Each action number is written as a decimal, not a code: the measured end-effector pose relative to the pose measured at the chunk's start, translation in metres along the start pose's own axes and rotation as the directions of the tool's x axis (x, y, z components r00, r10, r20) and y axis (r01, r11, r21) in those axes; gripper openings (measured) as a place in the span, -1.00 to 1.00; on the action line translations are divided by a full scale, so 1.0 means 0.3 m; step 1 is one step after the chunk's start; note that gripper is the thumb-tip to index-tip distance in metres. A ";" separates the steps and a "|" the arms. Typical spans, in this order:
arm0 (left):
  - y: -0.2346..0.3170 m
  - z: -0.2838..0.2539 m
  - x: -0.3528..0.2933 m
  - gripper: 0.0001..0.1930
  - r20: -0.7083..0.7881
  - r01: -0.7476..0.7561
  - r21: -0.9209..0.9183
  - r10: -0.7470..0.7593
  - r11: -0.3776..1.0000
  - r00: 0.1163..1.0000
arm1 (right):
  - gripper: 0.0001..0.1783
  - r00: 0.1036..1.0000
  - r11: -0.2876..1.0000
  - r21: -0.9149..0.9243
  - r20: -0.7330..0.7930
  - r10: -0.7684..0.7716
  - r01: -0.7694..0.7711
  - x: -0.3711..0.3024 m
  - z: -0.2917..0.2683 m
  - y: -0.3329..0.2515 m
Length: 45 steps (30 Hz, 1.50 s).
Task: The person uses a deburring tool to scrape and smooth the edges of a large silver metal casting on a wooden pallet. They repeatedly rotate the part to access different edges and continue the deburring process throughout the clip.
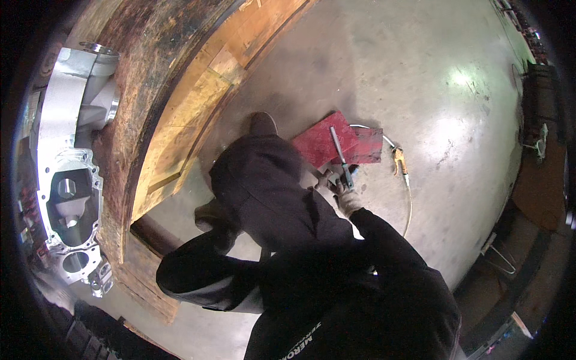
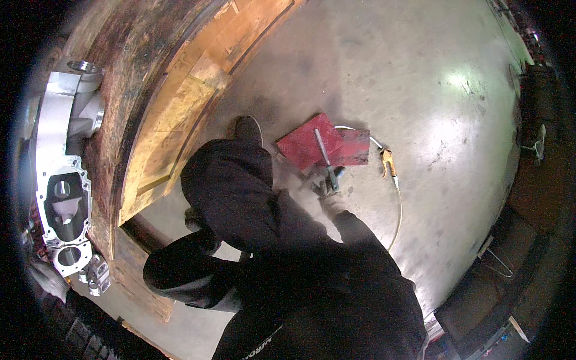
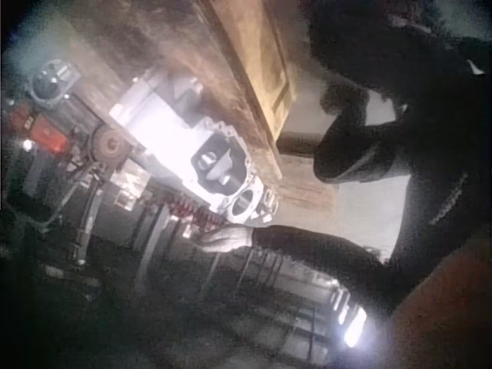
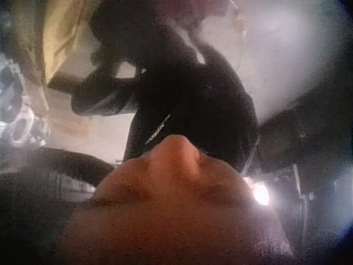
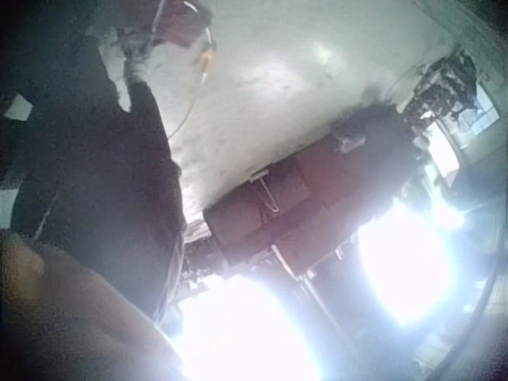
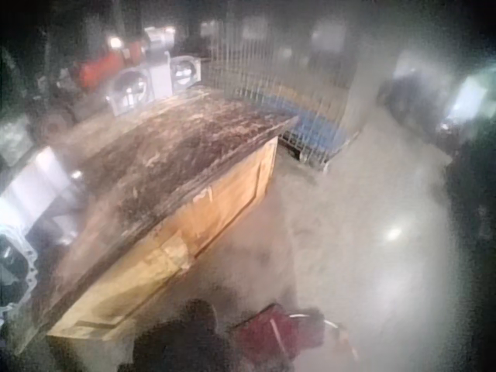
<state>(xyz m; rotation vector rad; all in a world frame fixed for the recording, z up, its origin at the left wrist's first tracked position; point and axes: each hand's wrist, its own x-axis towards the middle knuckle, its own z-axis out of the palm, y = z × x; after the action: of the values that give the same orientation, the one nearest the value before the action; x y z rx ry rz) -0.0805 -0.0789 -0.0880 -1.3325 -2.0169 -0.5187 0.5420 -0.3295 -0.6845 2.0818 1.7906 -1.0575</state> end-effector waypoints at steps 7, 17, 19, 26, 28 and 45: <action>-0.256 0.111 0.013 -0.41 0.353 0.153 -0.003 -0.142 0.988 0.925 | -0.29 0.922 0.915 -0.139 -0.148 0.359 -0.379 0.080 -0.241 -0.097; 0.003 0.130 0.038 -0.31 0.389 0.172 -0.165 -0.096 0.971 0.916 | -0.52 0.983 0.945 0.289 -0.053 0.174 -0.152 0.337 -0.158 0.149; 0.020 0.077 0.006 -0.36 0.442 0.277 -0.211 -0.161 0.937 0.882 | -0.56 0.986 0.802 0.595 -0.091 0.138 -0.057 0.259 -0.289 0.060; -0.036 0.165 0.032 -0.38 0.309 0.123 -0.183 -0.062 0.975 0.949 | -0.42 0.903 0.454 0.795 -0.424 -0.060 0.404 -0.100 -1.018 -0.507; 0.038 0.093 0.043 -0.34 0.376 0.146 -0.206 -0.060 0.967 0.925 | -0.38 0.633 0.491 0.465 -0.731 -0.256 0.736 -0.197 -1.134 -0.750; -0.045 0.101 0.010 -0.41 0.478 -0.296 -0.114 0.314 0.948 0.820 | -0.42 0.597 0.610 -0.318 -0.151 -0.788 0.725 -0.435 -1.370 -1.523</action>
<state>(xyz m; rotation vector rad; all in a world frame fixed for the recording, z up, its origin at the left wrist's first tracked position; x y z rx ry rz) -0.1027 -0.0629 -0.1068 -1.9196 -2.1184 -0.0605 0.2762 -0.0832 -0.1715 1.3296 2.9314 -0.6354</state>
